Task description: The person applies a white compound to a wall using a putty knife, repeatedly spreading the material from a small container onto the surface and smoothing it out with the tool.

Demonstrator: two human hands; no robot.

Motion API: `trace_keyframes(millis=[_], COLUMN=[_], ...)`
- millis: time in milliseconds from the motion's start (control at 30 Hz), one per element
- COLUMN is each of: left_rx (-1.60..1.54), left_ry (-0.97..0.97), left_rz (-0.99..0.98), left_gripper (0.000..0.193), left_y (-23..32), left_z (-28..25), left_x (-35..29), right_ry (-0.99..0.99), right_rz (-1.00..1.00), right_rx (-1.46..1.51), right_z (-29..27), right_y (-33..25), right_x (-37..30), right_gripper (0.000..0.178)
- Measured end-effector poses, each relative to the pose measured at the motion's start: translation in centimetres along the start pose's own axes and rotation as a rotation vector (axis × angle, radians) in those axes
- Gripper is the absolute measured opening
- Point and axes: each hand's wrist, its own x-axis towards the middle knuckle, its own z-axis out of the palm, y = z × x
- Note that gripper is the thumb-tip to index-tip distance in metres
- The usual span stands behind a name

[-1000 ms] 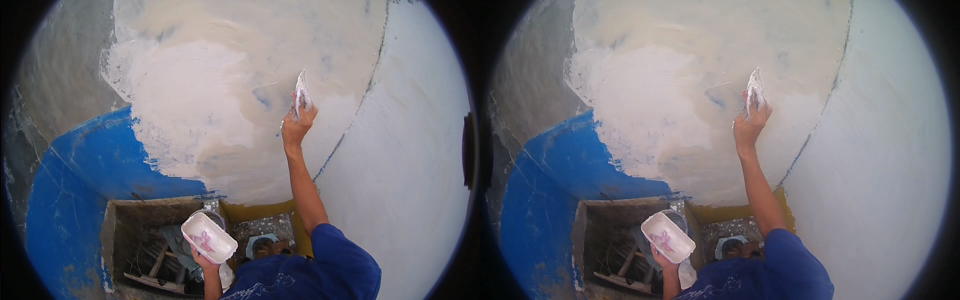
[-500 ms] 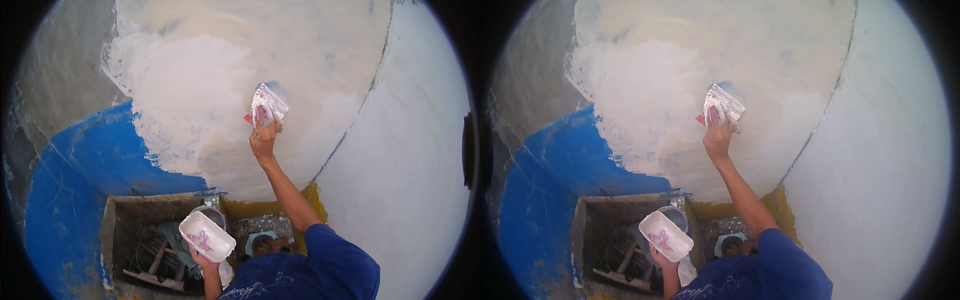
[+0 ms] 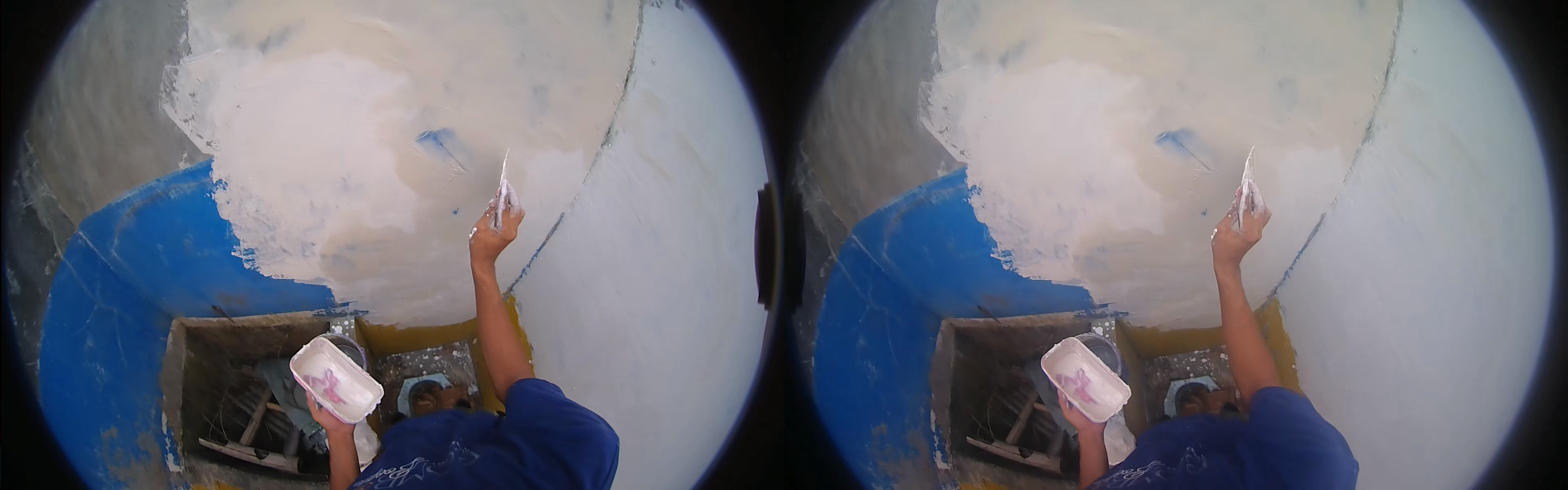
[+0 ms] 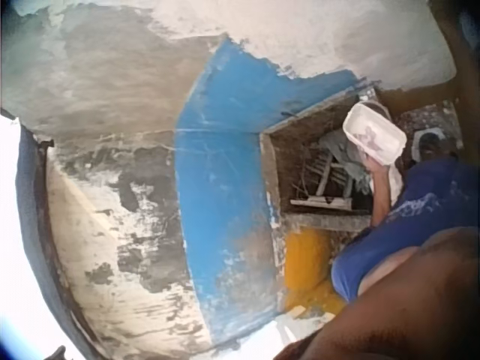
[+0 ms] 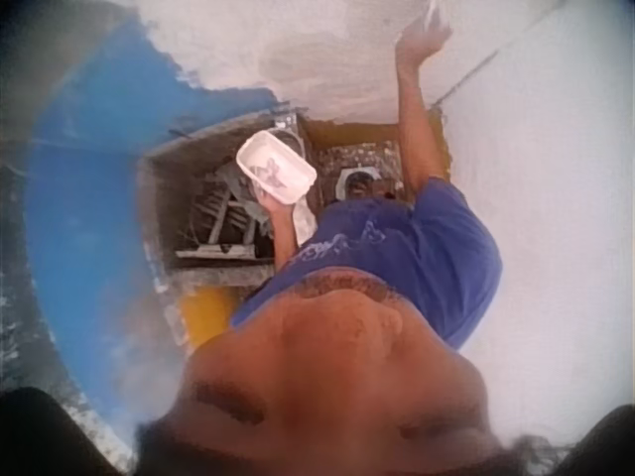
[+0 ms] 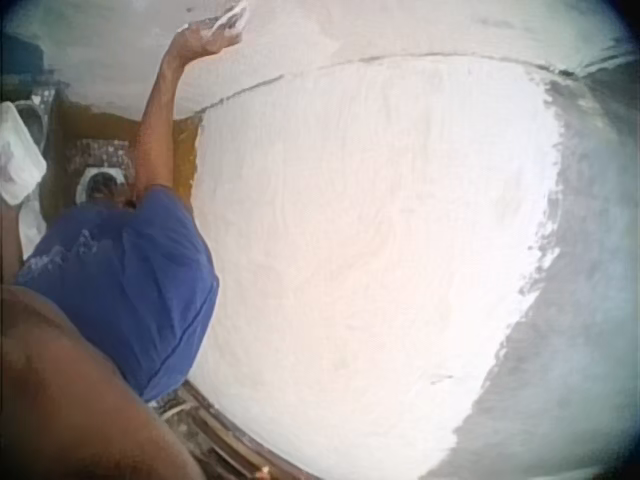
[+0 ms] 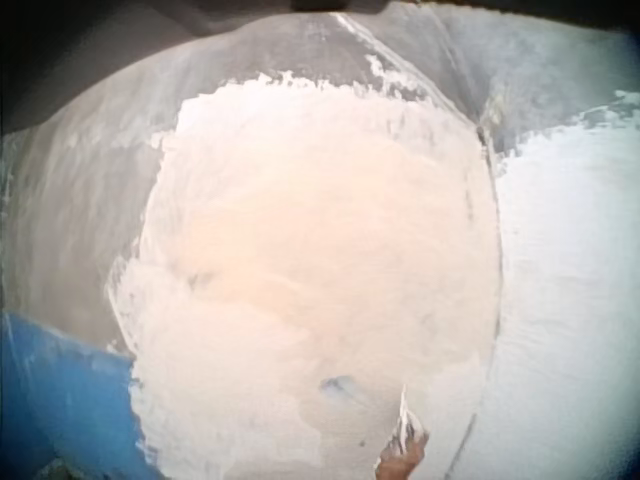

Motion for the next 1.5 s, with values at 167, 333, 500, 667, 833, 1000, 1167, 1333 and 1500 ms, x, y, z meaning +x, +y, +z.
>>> trace_keyframes(millis=[167, 333, 500, 667, 833, 1000, 1167, 1333, 1500], left_rx=[0.028, -0.039, -0.009, -0.034, 0.003, 0.012, 0.01, 0.03, -0.017], left_ry=[-0.053, 0.034, 0.003, 0.008, 0.018, -0.001, 0.034, -0.011, 0.024], left_rz=[-0.014, -0.044, 0.01, -0.008, 0.007, 0.036, 0.028, 0.054, 0.02], left_gripper=[0.067, 0.069, 0.07, 0.07, 0.07, 0.07, 0.068, 0.071, 0.066], left_y=[-0.2, 0.0, 0.3, 0.1, 0.1, 0.3, 0.5, 0.6, 0.4], left_z=[0.4, 0.1, -0.8, -1.1, -1.8, -1.0, -2.4, -1.9, -1.1], left_x=[0.4, 0.4, 0.3, 0.3, 0.7, 0.5, 0.2, -0.3, -0.2], right_ry=[-0.131, -0.409, -0.065, -0.086, -0.445, -0.168, 0.036, -0.083, -0.38], right_rz=[-0.2, -0.239, -0.236, -0.229, -0.282, -0.197, -0.114, -0.289, -0.287], right_rx=[-0.068, 0.139, 0.155, -0.101, 0.141, 0.231, 0.052, -0.037, 0.058], right_z=[2.6, 4.2, 5.1, 9.3, 8.9, 3.1, 1.1, 3.4, 3.9], right_y=[-0.2, -5.1, -5.7, -2.6, -5.8, -6.5, -0.8, -1.0, -3.8], right_x=[-3.5, -9.4, -5.5, -4.0, -11.9, -7.0, 3.6, 0.1, -7.7], right_gripper=[0.052, 0.054, 0.058, 0.061, 0.057, 0.048, 0.047, 0.06, 0.052])
